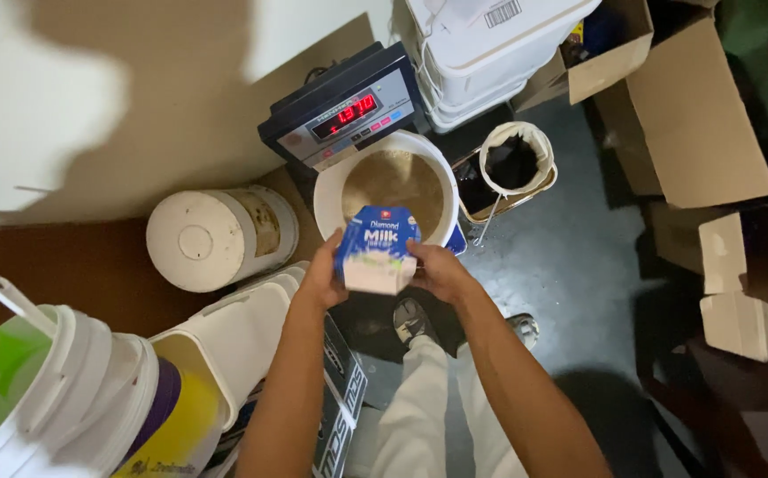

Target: The person stirs a brown liquid in a white bucket placed on a digital scale, then repeatedly retrieves milk cartons from a box, opens them, and pours the milk into the bucket while monitoring the scale. The person also uses a calculator and a small scale on the counter during the process.

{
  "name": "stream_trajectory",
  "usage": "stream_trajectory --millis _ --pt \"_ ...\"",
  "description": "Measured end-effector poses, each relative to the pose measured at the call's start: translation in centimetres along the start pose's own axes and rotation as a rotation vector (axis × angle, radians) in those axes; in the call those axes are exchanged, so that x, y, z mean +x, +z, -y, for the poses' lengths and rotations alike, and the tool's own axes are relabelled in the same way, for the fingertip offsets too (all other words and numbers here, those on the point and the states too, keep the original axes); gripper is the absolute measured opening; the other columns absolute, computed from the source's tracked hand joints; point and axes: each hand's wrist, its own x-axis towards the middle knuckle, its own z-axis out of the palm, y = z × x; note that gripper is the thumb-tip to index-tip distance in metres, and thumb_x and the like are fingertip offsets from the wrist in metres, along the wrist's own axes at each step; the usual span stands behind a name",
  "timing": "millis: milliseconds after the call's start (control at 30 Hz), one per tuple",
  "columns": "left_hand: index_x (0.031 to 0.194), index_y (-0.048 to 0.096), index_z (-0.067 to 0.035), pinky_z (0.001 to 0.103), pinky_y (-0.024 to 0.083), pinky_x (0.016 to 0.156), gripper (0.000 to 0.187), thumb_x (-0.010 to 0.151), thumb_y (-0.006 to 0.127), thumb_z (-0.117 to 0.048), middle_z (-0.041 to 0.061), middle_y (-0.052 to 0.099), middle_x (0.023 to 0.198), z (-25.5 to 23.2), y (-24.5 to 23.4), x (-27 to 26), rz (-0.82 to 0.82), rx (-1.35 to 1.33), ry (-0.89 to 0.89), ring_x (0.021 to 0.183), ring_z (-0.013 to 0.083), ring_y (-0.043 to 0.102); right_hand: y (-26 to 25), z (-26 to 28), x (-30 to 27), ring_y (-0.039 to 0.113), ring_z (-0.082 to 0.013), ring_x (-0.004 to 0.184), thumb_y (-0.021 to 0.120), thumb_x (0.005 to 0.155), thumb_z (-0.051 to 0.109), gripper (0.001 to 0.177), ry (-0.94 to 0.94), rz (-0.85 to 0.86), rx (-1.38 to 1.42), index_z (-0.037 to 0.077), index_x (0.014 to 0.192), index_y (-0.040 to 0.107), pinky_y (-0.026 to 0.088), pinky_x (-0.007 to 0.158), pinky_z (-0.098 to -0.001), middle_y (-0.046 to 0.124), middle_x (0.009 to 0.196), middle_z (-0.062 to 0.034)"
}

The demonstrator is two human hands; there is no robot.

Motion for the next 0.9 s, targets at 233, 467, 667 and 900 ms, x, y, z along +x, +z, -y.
stream_trajectory --millis 233,467,667,900 --pt "0.145 0.057 -0.013 0.038 0.044 0.108 0.054 0.092 0.056 -0.019 0.011 0.066 0.137 8.4 -4.5 5.6 -0.273 0.498 0.352 0.124 0.0253 0.061 -0.8 -2.8 -2.1 0.074 -0.0292 0.082 0.064 0.095 0.032 0.034 -0.668 -0.111 -0.918 0.004 0.113 0.072 0.056 0.076 -0.0418 0.076 0.09 -0.0146" --pt "0.16 0.021 -0.014 0.034 0.04 0.109 0.078 0.09 0.053 -0.001 0.007 0.046 0.156 14.7 2.6 4.7 -0.198 0.503 0.724 0.133 0.0203 0.052 -4.6 -1.4 -11.8 0.07 -0.0372 0.092 0.065 0.096 0.025 0.029 -0.832 -0.307 -0.967 0.007 0.117 0.074 0.053 0.078 -0.0441 0.074 0.099 -0.0201" --pt "0.156 0.036 -0.004 0.035 0.042 0.11 0.069 0.091 0.057 0.005 0.017 0.056 0.149 21.4 15.6 0.7 0.014 0.781 0.893 0.134 0.0272 0.055 -18.8 -1.5 -21.1 0.073 -0.0258 0.09 0.068 0.093 0.019 0.027 -0.957 -0.394 -0.7 0.007 0.117 0.071 0.057 0.078 -0.036 0.074 0.098 -0.0129" --pt "0.145 0.051 -0.004 0.036 0.047 0.11 0.046 0.1 0.06 -0.006 0.017 0.061 0.144 33.8 34.6 -0.4 0.519 1.033 0.951 0.132 0.0254 0.059 -37.9 -5.5 -38.2 0.064 -0.0153 0.083 0.067 0.098 0.021 0.021 -0.965 -0.642 -0.462 0.007 0.111 0.077 0.052 0.071 -0.0323 0.071 0.092 -0.0067"
